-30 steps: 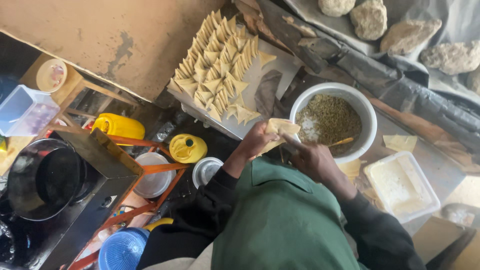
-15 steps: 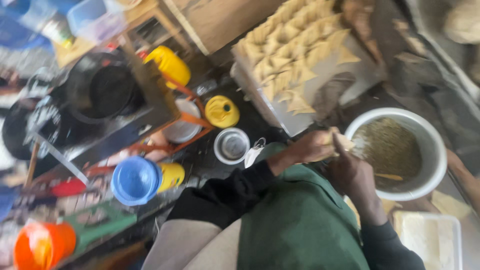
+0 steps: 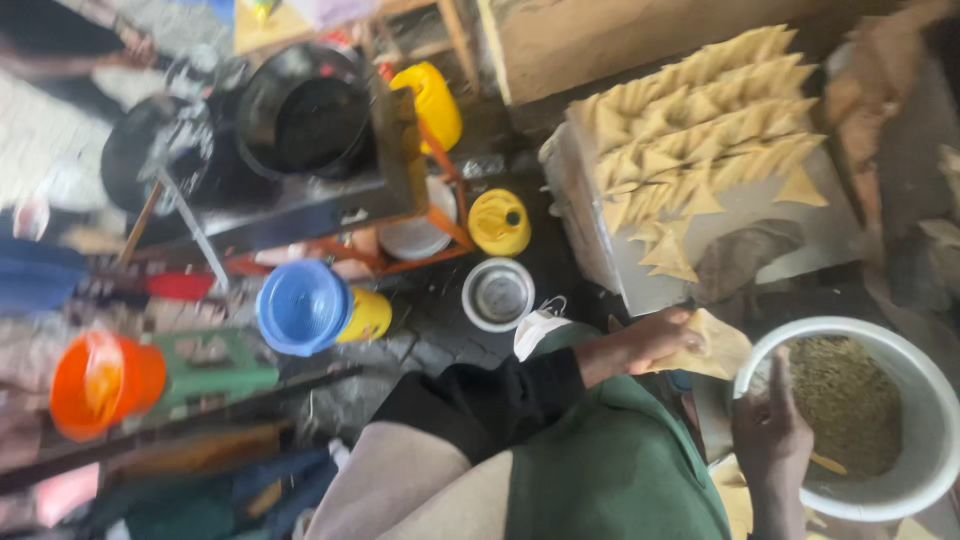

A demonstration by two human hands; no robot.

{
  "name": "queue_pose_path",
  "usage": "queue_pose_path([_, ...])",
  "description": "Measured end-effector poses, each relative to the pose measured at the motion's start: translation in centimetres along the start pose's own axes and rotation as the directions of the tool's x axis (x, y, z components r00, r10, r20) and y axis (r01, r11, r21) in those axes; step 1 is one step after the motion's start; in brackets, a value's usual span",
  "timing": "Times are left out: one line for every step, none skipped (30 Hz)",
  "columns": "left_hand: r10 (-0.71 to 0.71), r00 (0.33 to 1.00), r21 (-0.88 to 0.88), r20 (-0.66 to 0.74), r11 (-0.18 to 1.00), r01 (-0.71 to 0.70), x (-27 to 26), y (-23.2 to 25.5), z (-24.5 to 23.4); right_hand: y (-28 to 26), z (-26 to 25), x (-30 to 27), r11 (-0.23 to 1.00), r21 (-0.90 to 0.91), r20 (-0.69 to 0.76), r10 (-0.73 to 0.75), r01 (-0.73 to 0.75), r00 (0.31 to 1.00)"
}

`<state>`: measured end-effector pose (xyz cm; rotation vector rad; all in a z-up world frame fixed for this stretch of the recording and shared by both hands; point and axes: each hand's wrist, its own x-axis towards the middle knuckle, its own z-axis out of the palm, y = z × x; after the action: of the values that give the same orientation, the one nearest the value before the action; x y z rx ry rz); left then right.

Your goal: The person folds square pastry sheets into cones, scoops a grain-based filling into each cone, and seals the edges to form triangular samosas. The finished samosas are placed in rows on a metal tray.

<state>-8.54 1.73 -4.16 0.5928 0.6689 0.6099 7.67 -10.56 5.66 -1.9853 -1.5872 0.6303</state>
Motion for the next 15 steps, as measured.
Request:
queue_pose_path([-0.014,1.0,0.008,-0.009,1.0,0.014,-0.4,0.7,-0.2,-0.3,0.5,0.6,0.996,0.055,-0.012,-0.069,0.07,0.998])
queue_pose_path([-0.026,0.999,0.264,-0.028,0.964,0.033,-1.0,0.9,0.0,-0.2,0.1,-1.3,0.99,0.093,-0.038,-0.1,0.103,0.994])
queue_pose_path([-0.021,0.999,0.504,-0.033,0.863,0.035,-1.4,1.3,0.2,-0.1,0.1,-2.3,0.992,-0.008,-0.011,-0.128,0.128,0.992])
queue_pose_path([-0.02,0.997,0.339,0.074,0.941,-0.006,-1.4,1.7,1.0,-0.1,0.8,-1.9,0.982,-0.106,0.014,-0.158,0.159,0.987])
queue_pose_path([-0.013,0.985,0.155,0.172,0.988,-0.014,-1.3,2.1,1.9,0.5,0.4,-1.6,0.988,-0.144,-0.02,-0.057,0.054,0.998])
queue_pose_path([-0.027,0.975,0.174,0.22,0.985,-0.012,-1.2,3.0,2.0,0.9,0.0,-1.6,0.984,-0.171,-0.047,0.039,-0.047,0.998])
queue_pose_path([-0.042,0.963,0.192,0.268,0.981,-0.01,-1.0,4.0,2.1,1.2,-0.7,-2.7,0.996,0.041,-0.088,0.088,-0.085,0.992])
queue_pose_path([-0.09,0.963,0.209,0.255,0.977,0.036,-0.9,4.4,2.4,1.6,-1.6,-3.0,0.965,0.25,-0.108,0.11,-0.08,0.988])
queue_pose_path([-0.137,0.961,0.228,0.242,0.97,0.081,-0.9,4.5,2.8,1.7,-2.3,-3.3,0.893,0.447,-0.128,0.13,-0.06,0.983])
queue_pose_path([-0.185,0.958,0.245,0.219,0.961,0.129,-1.1,4.4,3.1,1.2,-2.5,-3.7,0.817,0.552,-0.05,0.235,-0.169,0.971])
queue_pose_path([-0.18,0.947,0.304,0.268,0.948,0.094,-1.2,4.1,3.5,0.3,-2.3,-3.9,0.717,0.642,0.037,0.324,-0.271,0.945])
queue_pose_path([-0.173,0.932,0.355,0.319,0.933,0.051,-0.8,3.5,4.1,-0.3,-2.2,-3.9,0.599,0.714,0.131,0.394,-0.362,0.91])
queue_pose_path([-0.168,0.913,0.402,0.371,0.916,0.005,-0.5,2.8,4.6,-1.1,-2.1,-3.8,0.581,0.71,0.175,0.403,-0.399,0.898])
queue_pose_path([-0.185,0.89,0.404,0.417,0.915,0.001,-0.2,2.3,5.2,-2.0,-2.1,-3.6,0.565,0.705,0.213,0.408,-0.429,0.888])
queue_pose_path([-0.201,0.864,0.405,0.462,0.914,-0.004,-0.1,1.9,5.6,-2.9,-2.3,-3.4,0.548,0.699,0.252,0.412,-0.459,0.876])
